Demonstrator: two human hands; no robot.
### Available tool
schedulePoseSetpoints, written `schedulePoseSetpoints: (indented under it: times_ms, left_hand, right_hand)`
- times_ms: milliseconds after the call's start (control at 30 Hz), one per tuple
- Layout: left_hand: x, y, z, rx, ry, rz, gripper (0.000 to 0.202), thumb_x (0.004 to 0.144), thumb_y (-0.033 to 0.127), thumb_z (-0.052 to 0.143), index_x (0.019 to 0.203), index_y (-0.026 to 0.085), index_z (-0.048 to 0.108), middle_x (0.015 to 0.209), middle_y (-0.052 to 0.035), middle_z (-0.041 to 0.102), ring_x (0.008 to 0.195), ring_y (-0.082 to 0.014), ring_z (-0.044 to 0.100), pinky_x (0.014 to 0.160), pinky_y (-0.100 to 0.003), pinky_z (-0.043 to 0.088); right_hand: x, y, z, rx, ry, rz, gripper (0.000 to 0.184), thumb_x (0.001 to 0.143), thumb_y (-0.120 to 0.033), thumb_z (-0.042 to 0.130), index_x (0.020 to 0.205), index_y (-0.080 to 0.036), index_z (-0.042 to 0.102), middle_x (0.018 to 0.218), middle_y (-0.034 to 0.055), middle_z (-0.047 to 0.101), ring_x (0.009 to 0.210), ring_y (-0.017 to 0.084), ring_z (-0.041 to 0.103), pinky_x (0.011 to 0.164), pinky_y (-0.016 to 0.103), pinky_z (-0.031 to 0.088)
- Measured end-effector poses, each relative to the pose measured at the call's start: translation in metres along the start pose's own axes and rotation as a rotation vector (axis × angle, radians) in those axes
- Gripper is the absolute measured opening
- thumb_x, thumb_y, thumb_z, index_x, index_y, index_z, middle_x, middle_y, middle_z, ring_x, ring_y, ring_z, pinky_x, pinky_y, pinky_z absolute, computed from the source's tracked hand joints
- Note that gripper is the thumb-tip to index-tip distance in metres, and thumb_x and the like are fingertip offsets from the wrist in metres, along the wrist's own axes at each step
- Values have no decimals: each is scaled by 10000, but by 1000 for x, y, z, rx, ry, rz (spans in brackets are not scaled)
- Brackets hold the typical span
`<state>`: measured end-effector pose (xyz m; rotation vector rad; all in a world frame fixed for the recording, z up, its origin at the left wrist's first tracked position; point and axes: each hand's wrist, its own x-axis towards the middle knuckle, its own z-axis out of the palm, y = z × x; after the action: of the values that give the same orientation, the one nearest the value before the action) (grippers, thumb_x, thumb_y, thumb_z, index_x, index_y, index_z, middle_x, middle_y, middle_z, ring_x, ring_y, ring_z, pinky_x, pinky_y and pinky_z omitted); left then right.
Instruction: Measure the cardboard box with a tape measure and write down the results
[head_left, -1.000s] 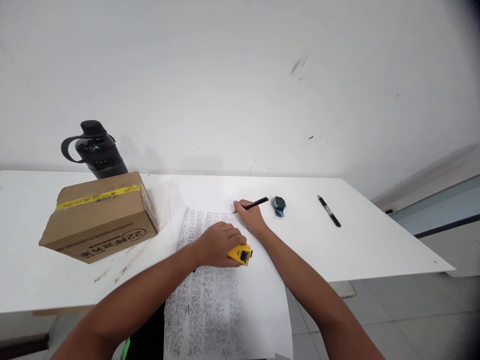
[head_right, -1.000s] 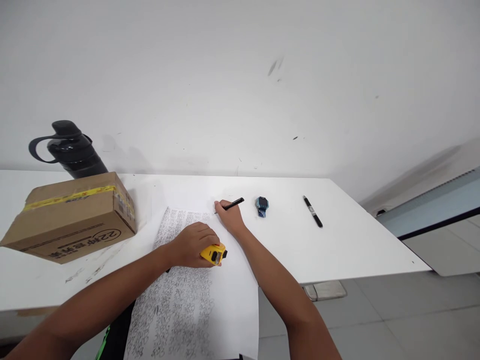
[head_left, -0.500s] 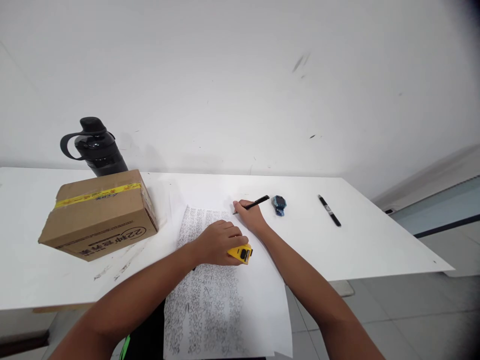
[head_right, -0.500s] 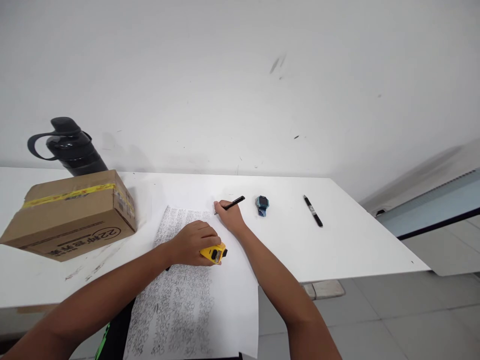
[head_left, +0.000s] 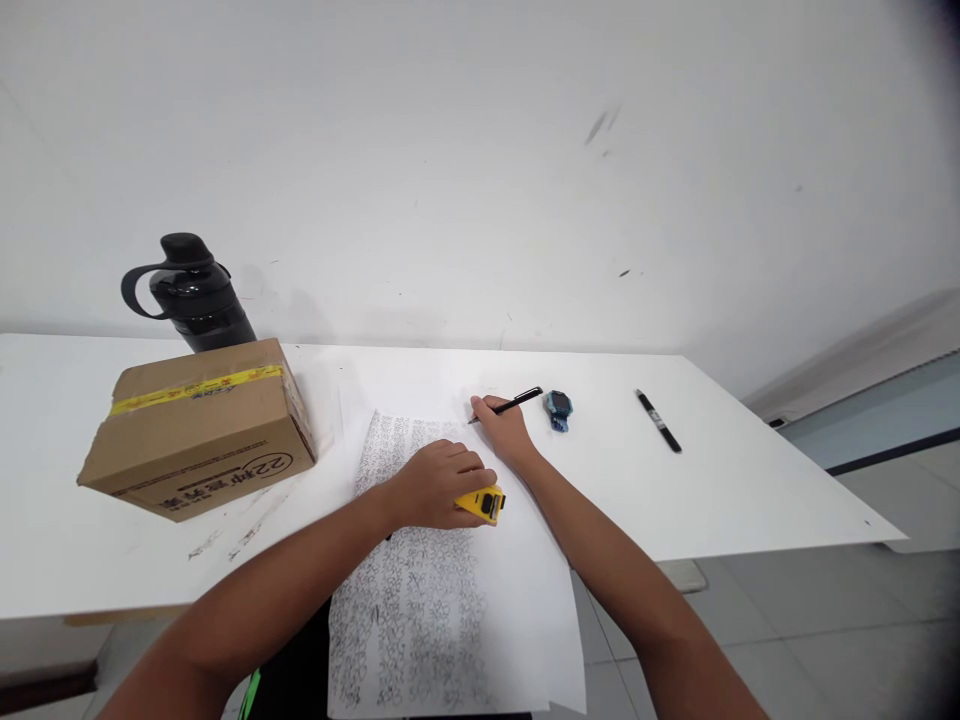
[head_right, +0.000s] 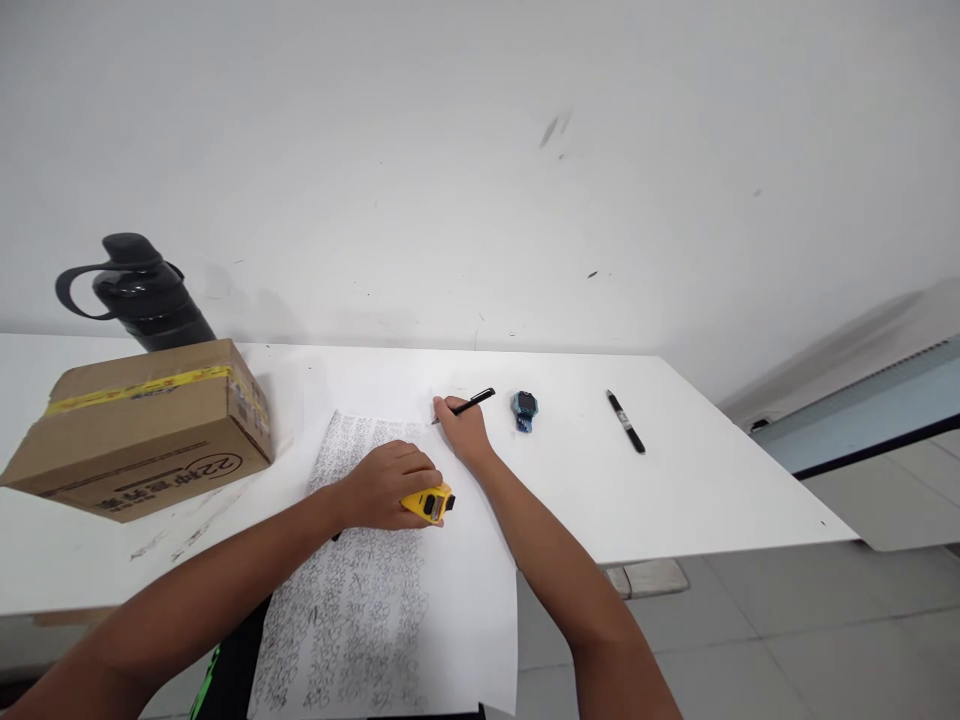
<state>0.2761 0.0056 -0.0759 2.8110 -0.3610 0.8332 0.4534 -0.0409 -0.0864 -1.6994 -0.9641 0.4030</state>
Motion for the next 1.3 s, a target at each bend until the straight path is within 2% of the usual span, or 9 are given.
schedulePoseSetpoints:
  times_ms: [200, 367, 433, 567, 767, 867, 1033, 1167, 1300]
  left_hand:
    - [2, 0, -2, -100, -38, -119, 375, 800, 556, 578, 920, 201, 573, 846, -43, 652, 765, -183, 582, 730, -328, 424]
    - [3, -1, -9, -289, -51, -506, 441, 743, 597, 624, 942, 208, 558, 817, -10, 627, 720, -172, 575, 675, -308, 432]
    - [4, 0, -12, -337, -74, -590, 457, 733, 606, 623, 959, 216, 552, 834, -5, 621, 729, -176, 571, 654, -304, 428]
    - [7, 1, -15, -391, -93, -656, 455, 737, 595, 618, 986, 224, 531, 860, -5, 623, 723, -174, 564, 640, -300, 420]
    - [10, -1, -16, -526, -74, -726, 453, 745, 578, 616, 1016, 230, 512, 808, 3, 613, 659, -156, 552, 589, -280, 410]
    - [10, 0, -15, -596, -46, -774, 442, 752, 550, 627, 1032, 233, 499, 802, 3, 606, 639, -141, 540, 560, -260, 402]
    - [9, 0, -9, -731, 145, -900, 454, 710, 519, 689, 1009, 237, 497, 792, 13, 587, 620, -113, 519, 539, -235, 406]
    - [11, -12, -3, -822, 473, -1056, 456, 669, 483, 737, 949, 218, 494, 848, 1, 590, 717, -128, 571, 604, -242, 466]
    - [12, -27, -1, -829, 778, -1191, 444, 693, 493, 721, 934, 201, 489, 904, -15, 588, 812, -147, 598, 702, -278, 504]
  right_hand:
    - [-3, -3, 0, -20, 33, -9, 365, 799, -429, 495, 520, -196, 511, 512, -26, 474, 581, 140, 449, 590, 266, 366]
    - [-4, -3, 1, -53, 76, 18, 363, 800, -434, 497, 526, -198, 517, 511, -30, 473, 578, 141, 442, 585, 267, 356]
    - [-3, -2, 1, -53, 75, 19, 359, 799, -428, 499, 524, -198, 518, 508, -32, 470, 575, 139, 439, 584, 266, 354]
    - [-3, -2, -1, -40, 8, -2, 359, 801, -427, 504, 528, -196, 532, 509, -36, 481, 574, 137, 450, 594, 265, 363]
    - [-3, -1, -7, -62, 28, -10, 347, 804, -374, 520, 511, -190, 530, 491, -41, 480, 561, 129, 461, 587, 261, 368]
    - [-2, 0, -8, -18, 37, -30, 383, 825, -433, 522, 531, -188, 546, 531, -27, 530, 594, 135, 501, 622, 268, 402]
    - [-1, 0, -7, 0, 190, -38, 490, 858, -605, 450, 669, -194, 636, 686, 8, 630, 717, 161, 577, 718, 293, 446]
    - [-1, 5, -8, -105, 180, -65, 483, 862, -611, 448, 733, -200, 666, 737, 21, 659, 775, 183, 607, 755, 311, 461]
    - [5, 13, -18, -165, 80, -225, 453, 792, -540, 610, 1118, -226, 616, 1004, 50, 692, 957, 222, 633, 888, 362, 461]
